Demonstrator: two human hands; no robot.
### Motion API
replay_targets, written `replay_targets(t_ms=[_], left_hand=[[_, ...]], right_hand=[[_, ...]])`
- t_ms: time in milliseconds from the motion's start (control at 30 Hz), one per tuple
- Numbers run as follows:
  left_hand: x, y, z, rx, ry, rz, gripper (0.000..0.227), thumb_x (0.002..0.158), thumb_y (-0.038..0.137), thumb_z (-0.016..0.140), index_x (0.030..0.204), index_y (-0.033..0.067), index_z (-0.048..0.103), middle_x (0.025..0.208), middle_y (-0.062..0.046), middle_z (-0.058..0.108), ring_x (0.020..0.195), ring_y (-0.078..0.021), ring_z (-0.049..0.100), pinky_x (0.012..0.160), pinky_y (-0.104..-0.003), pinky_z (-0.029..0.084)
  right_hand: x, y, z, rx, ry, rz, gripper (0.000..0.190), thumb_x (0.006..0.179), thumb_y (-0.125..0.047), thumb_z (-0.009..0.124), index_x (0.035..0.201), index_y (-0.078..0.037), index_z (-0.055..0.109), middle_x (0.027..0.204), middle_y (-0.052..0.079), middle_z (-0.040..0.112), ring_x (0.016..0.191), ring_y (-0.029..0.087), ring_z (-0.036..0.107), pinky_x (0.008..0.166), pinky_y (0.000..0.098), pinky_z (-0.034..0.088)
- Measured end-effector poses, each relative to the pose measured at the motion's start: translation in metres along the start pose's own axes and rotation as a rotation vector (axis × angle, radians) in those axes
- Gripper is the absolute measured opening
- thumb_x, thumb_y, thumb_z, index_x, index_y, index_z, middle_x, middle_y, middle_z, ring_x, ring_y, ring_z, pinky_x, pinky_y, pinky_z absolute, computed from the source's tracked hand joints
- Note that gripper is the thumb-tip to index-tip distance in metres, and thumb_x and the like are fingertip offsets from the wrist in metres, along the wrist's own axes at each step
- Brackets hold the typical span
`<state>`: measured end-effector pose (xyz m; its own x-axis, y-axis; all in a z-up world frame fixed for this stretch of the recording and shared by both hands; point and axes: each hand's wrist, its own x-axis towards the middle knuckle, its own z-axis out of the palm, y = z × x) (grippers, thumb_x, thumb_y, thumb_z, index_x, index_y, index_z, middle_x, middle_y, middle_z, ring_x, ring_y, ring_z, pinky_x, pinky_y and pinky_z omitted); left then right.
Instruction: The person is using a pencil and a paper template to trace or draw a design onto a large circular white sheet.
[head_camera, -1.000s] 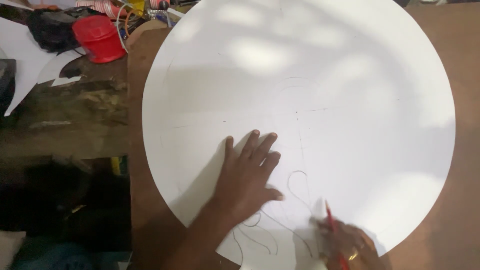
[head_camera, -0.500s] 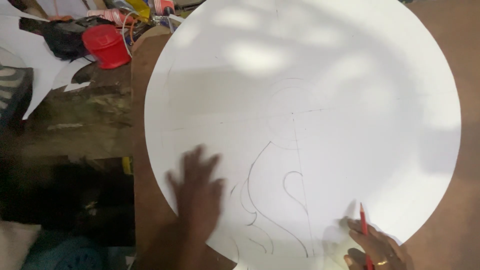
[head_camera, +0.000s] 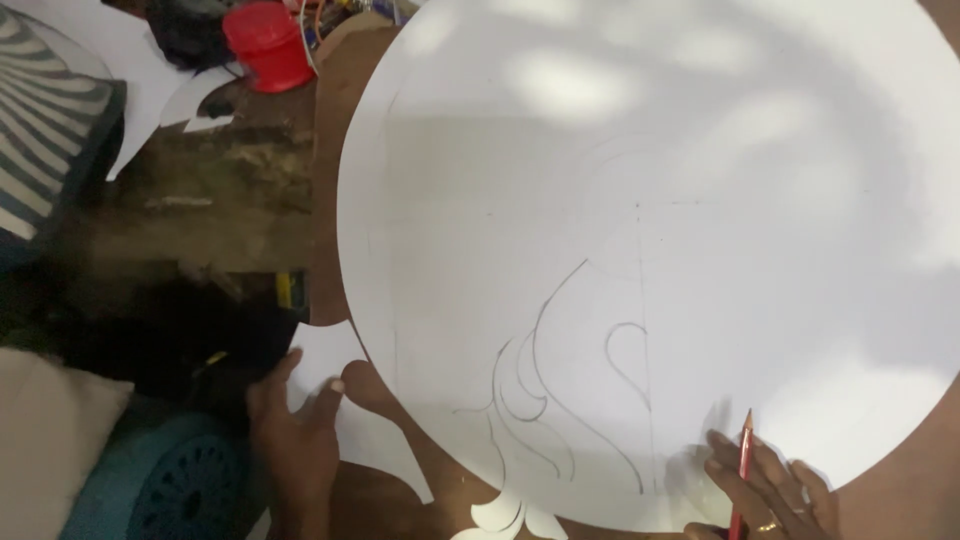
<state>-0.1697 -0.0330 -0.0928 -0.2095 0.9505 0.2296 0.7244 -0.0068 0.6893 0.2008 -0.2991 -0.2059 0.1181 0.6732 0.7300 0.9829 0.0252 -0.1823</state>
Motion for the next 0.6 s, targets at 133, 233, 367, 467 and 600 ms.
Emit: replay_targets(t_ms=[133,233,367,467,600], left_hand=[[-0.005,-0.028,-0.004,0.093,0.134,0.182,0.044,0.094,0.013,0.072,0.137,0.0065,0.062,0.129,-0.022,0.059,0.121,-0.0357,0.062,0.1,-0.047,0.053],[-0.012,-0.006,-0.024,-0.093,0.151,0.038,0.041,0.096,0.005,0.061,0.137,0.0043,0.061,0.135,-0.023,0.058,0.118,-0.0326,0.065,0.097,-0.045,0.055],[-0.025,0.05,-0.041,-0.808,-0.071,-0.125,0.049,0.094,0.005,0.054,0.143,0.0097,0.053,0.126,-0.02,0.067,0.112,-0.0292,0.071,0.092,-0.041,0.06],[-0.045,0.081,-0.031,-0.662,-0.411,0.361,0.032,0.092,0.013,0.06,0.124,0.0124,0.061,0.116,-0.014,0.072,0.101,-0.0205,0.075,0.09,-0.039,0.061],[-0.103,0.124,0.074,-1.448,-1.204,0.615,0.02,0.107,0.021,0.055,0.093,0.0077,0.06,0.102,-0.008,0.067,0.108,-0.0223,0.067,0.1,-0.036,0.054]], right_hand=[[-0.009,0.004,0.0,-0.097,-0.082,0.035,0.058,0.087,-0.062,0.06,0.121,-0.015,0.064,0.14,0.0,0.062,0.144,0.02,0.047,0.124,0.0461,0.025],[-0.003,0.0,0.001,-0.11,-0.162,0.059,0.055,0.08,-0.054,0.068,0.118,-0.013,0.066,0.136,0.004,0.065,0.138,0.022,0.052,0.116,0.0501,0.031],[-0.001,-0.001,0.003,0.046,-0.156,0.173,0.06,0.076,-0.051,0.073,0.123,-0.015,0.063,0.138,0.007,0.063,0.136,0.024,0.054,0.119,0.0542,0.031],[-0.005,-0.007,0.003,0.314,-0.1,0.366,0.061,0.085,-0.045,0.072,0.133,-0.011,0.058,0.145,0.014,0.06,0.139,0.03,0.055,0.112,0.0518,0.041],[-0.031,0.038,0.054,0.856,0.176,0.261,0.057,0.099,-0.043,0.065,0.141,-0.006,0.056,0.148,0.026,0.057,0.146,0.039,0.054,0.124,0.0571,0.041]])
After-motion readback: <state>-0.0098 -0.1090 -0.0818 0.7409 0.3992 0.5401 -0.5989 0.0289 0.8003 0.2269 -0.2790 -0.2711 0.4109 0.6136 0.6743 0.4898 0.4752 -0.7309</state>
